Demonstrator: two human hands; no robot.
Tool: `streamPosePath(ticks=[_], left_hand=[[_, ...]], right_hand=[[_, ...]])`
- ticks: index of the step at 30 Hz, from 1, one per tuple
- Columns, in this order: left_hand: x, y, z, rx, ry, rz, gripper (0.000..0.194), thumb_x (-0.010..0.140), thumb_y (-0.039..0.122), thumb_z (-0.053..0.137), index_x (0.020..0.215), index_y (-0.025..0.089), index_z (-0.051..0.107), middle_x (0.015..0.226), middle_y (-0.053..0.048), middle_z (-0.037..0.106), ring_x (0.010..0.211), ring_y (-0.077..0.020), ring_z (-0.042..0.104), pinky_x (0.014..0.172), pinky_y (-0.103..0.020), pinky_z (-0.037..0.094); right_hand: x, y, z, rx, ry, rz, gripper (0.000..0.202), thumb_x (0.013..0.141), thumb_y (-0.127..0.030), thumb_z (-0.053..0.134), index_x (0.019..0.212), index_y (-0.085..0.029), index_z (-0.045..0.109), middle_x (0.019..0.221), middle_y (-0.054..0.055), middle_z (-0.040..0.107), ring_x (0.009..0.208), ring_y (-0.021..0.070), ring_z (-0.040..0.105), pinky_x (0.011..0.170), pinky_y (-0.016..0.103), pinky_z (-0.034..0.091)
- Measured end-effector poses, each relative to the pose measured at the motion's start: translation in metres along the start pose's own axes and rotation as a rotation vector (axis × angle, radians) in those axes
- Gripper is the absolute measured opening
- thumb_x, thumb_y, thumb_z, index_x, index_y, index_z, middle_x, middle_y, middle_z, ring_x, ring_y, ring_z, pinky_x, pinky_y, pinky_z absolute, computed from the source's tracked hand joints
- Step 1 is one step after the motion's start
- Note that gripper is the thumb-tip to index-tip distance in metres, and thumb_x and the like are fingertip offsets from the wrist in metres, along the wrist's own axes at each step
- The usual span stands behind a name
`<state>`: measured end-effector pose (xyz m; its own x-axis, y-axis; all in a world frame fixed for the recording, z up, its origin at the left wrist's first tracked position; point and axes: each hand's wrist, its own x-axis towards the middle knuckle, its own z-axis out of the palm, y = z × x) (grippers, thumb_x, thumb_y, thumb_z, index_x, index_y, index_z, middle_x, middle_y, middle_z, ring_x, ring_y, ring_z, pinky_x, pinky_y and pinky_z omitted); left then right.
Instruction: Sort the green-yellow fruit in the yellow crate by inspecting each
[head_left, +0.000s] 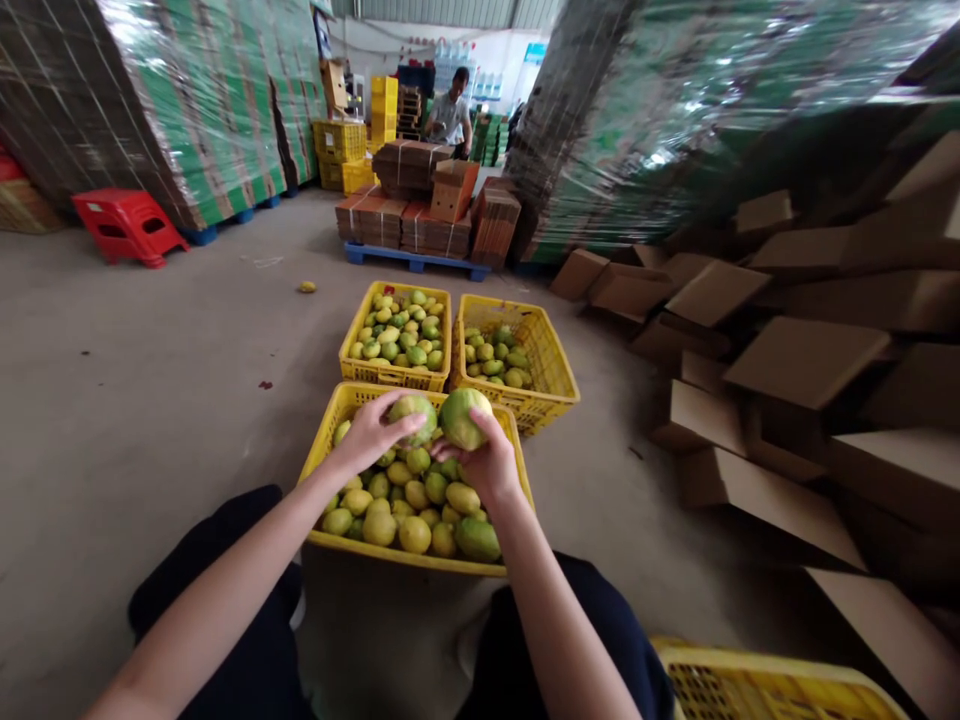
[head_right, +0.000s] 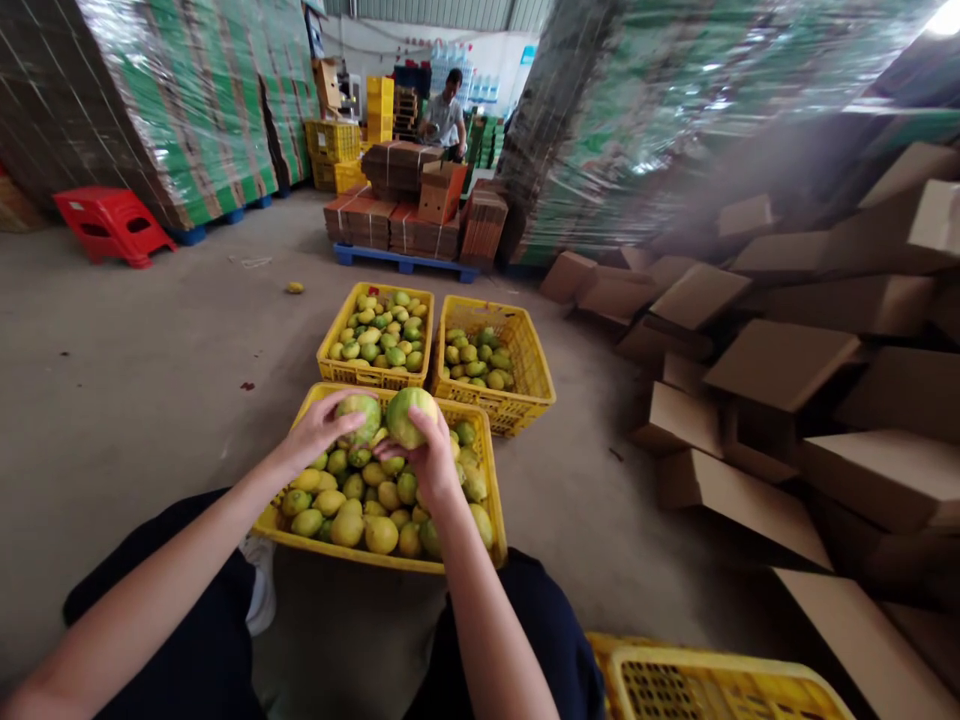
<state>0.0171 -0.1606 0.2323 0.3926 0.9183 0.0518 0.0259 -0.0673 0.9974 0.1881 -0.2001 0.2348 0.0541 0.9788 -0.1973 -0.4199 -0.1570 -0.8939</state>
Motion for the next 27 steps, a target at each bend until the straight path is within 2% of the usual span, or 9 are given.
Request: streamPosePath(ticks=[3,5,7,10,13,18,23,27], left_hand=[[0.003,-0.005,0.006,-0.203,-0.036,-0.243,0.059,0.076,0.072,0.062,0.095,0.016,0.067,0.074,-0.005,0.068,0.049,-0.0150,0.060,0.046,-0.026,0.045],[0.006,-0.007,0.008,-0.291,-0.057,-0.346,0.065,0.077,0.078,0.054,0.094,0.017,0.068,0.063,-0.003,0.065,0.040,-0.0118,0.052,0.041,-0.024,0.038],[0.008,-0.008,0.007,-0.352,-0.050,-0.388,0.067,0.078,0.080,0.050,0.098,0.018,0.069,0.060,-0.003,0.064,0.039,-0.0112,0.049,0.040,-0.023,0.035],[0.009,-0.006,0.007,-0.396,-0.035,-0.381,0.065,0.080,0.078,0.052,0.103,0.020,0.069,0.061,-0.003,0.064,0.042,-0.0128,0.050,0.041,-0.023,0.034],[0.011,-0.004,0.008,-0.415,-0.039,-0.373,0.061,0.079,0.076,0.057,0.099,0.020,0.068,0.063,-0.002,0.064,0.043,-0.0114,0.048,0.040,-0.023,0.032],[0.014,-0.009,0.013,-0.445,0.053,-0.272,0.057,0.073,0.074,0.070,0.084,0.019,0.060,0.069,-0.002,0.063,0.052,-0.0101,0.048,0.044,-0.022,0.034],[0.015,-0.015,0.013,-0.431,0.047,-0.228,0.066,0.077,0.080,0.062,0.103,0.020,0.060,0.082,-0.004,0.067,0.058,-0.0130,0.052,0.048,-0.026,0.035],[0.017,-0.012,0.011,-0.390,-0.019,-0.204,0.073,0.078,0.084,0.054,0.114,0.020,0.059,0.083,-0.004,0.066,0.052,-0.0117,0.045,0.048,-0.028,0.029]], right_hand=[[0.004,-0.002,0.000,0.001,-0.061,0.140,0.055,0.063,-0.077,0.065,0.069,-0.022,0.061,0.054,0.002,0.058,0.042,0.0171,0.053,0.039,0.030,0.042],[0.005,-0.002,0.001,-0.001,-0.110,0.195,0.061,0.062,-0.083,0.061,0.063,-0.022,0.060,0.050,0.003,0.055,0.041,0.0166,0.052,0.037,0.029,0.040],[0.004,-0.002,0.001,0.001,-0.145,0.239,0.064,0.063,-0.085,0.058,0.062,-0.022,0.062,0.050,0.003,0.056,0.040,0.0165,0.052,0.036,0.029,0.039],[0.003,-0.002,-0.001,0.006,-0.143,0.271,0.063,0.066,-0.085,0.057,0.065,-0.022,0.063,0.050,0.003,0.059,0.040,0.0167,0.054,0.036,0.028,0.039],[0.003,-0.003,-0.003,0.019,-0.117,0.272,0.061,0.069,-0.082,0.058,0.067,-0.021,0.061,0.052,0.003,0.060,0.041,0.0161,0.054,0.037,0.027,0.039],[0.005,-0.008,-0.004,0.017,-0.053,0.138,0.050,0.061,-0.063,0.079,0.085,-0.024,0.060,0.067,0.000,0.069,0.050,0.0162,0.061,0.046,0.028,0.047],[0.000,-0.007,-0.003,-0.018,-0.089,0.072,0.047,0.056,-0.049,0.086,0.085,-0.025,0.058,0.071,-0.002,0.069,0.057,0.0164,0.063,0.055,0.030,0.051],[-0.001,-0.005,-0.005,-0.002,-0.124,0.073,0.034,0.060,-0.044,0.082,0.076,-0.022,0.061,0.068,0.000,0.068,0.059,0.0172,0.063,0.059,0.032,0.051]])
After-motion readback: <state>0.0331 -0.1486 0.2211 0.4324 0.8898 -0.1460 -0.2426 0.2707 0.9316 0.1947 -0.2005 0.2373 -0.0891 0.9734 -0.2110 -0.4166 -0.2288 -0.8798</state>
